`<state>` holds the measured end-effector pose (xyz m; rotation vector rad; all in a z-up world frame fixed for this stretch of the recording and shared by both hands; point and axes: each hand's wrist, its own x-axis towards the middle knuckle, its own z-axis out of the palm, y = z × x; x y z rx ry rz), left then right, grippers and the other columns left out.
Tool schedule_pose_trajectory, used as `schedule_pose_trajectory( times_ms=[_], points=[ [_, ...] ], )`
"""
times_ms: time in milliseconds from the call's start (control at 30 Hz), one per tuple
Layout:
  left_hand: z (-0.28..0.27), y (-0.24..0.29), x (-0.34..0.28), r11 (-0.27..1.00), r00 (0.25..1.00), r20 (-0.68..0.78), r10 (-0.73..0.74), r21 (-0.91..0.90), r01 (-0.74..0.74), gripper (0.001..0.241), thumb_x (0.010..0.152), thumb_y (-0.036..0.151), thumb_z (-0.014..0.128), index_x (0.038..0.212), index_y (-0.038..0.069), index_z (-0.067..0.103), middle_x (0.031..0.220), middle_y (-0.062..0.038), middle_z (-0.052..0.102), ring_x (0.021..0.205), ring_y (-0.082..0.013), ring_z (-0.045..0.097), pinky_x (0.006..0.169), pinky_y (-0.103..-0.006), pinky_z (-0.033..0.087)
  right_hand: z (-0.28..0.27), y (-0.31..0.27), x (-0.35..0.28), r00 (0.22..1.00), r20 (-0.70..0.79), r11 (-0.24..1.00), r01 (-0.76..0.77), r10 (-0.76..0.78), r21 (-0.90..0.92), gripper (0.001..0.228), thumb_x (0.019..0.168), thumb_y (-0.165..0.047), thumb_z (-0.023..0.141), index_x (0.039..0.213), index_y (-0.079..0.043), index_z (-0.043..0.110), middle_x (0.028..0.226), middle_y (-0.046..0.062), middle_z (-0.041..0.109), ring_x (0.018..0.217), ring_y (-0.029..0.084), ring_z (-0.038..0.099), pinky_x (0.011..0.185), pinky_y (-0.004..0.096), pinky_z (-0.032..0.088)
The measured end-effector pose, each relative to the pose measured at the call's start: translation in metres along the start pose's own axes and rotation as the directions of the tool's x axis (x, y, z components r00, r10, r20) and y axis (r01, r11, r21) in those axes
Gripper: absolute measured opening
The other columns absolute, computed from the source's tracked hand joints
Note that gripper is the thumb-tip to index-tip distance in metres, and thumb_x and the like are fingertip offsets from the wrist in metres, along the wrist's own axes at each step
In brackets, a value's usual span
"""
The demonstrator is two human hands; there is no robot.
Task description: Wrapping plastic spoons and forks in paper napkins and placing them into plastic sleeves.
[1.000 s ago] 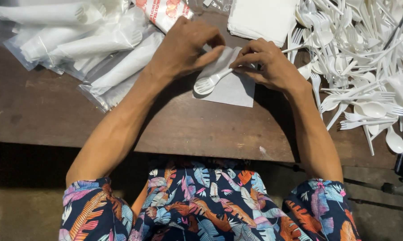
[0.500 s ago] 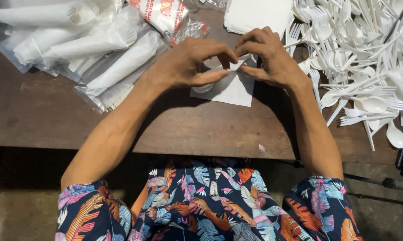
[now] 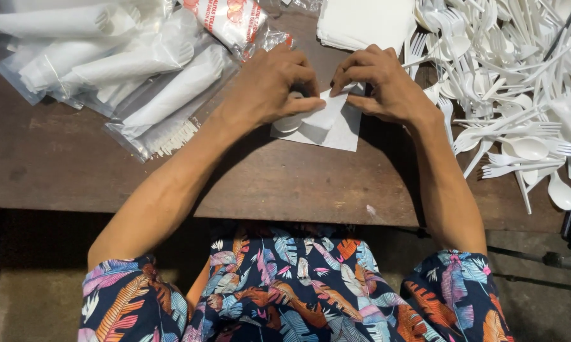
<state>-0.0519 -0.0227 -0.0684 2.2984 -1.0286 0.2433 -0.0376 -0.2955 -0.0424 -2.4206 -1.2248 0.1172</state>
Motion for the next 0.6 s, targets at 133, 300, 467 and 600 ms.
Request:
schedule_pose_trajectory(
  times_ms=[133, 300, 467, 600],
  points=[
    [0.005, 0.0, 0.001, 0.996, 0.999, -0.045, 0.031, 0.079, -0.028, 0.022, 0.083, 0.044, 0.091, 0.083, 0.025, 0.079, 0.085, 0.004, 0.067, 0.086, -0.0248, 0.061, 0.064, -0.0433, 0.051, -0.009, -0.01, 0.001, 0.999, 0.028, 1.0, -0.017, 0.016, 0.002, 0.019, 0.1, -0.03, 0.065, 0.107, -0.015, 0.074, 0.12, 0.009, 0.063, 0.111, 0.027, 0.055, 0.097, 0.047, 0.036],
    [0.005, 0.002, 0.002, 0.997, 1.0, -0.016, 0.006, 0.075, -0.005, 0.022, 0.082, 0.044, 0.091, 0.083, 0.025, 0.08, 0.084, 0.003, 0.067, 0.087, -0.0268, 0.061, 0.065, -0.0448, 0.051, -0.018, -0.014, 0.003, 0.999, -0.038, 0.995, -0.027, 0.031, 0.098, 0.027, 0.099, -0.031, 0.061, 0.108, -0.01, 0.076, 0.115, 0.01, 0.068, 0.111, 0.024, 0.059, 0.101, 0.049, 0.04],
    [0.007, 0.0, 0.002, 0.997, 1.0, -0.031, 0.003, 0.077, 0.0, 0.025, 0.081, 0.044, 0.092, 0.082, 0.023, 0.078, 0.087, 0.003, 0.066, 0.085, -0.0244, 0.06, 0.062, -0.0423, 0.049, -0.019, -0.014, 0.02, 0.99, 0.138, 0.993, 0.008, 0.009, -0.122, 0.033, 0.095, -0.045, 0.069, 0.114, -0.019, 0.078, 0.115, 0.003, 0.069, 0.106, 0.025, 0.053, 0.089, 0.043, 0.037],
    [0.007, 0.002, 0.001, 0.996, 0.999, -0.048, 0.002, 0.092, 0.002, 0.029, 0.08, 0.047, 0.093, 0.083, 0.021, 0.079, 0.088, 0.002, 0.066, 0.086, -0.0242, 0.061, 0.062, -0.043, 0.053, -0.022, -0.029, 0.038, 0.955, 0.295, 0.954, 0.054, 0.036, -0.293, 0.029, 0.085, -0.036, 0.081, 0.11, -0.021, 0.08, 0.114, -0.001, 0.073, 0.101, 0.023, 0.055, 0.087, 0.042, 0.037]
  ],
)
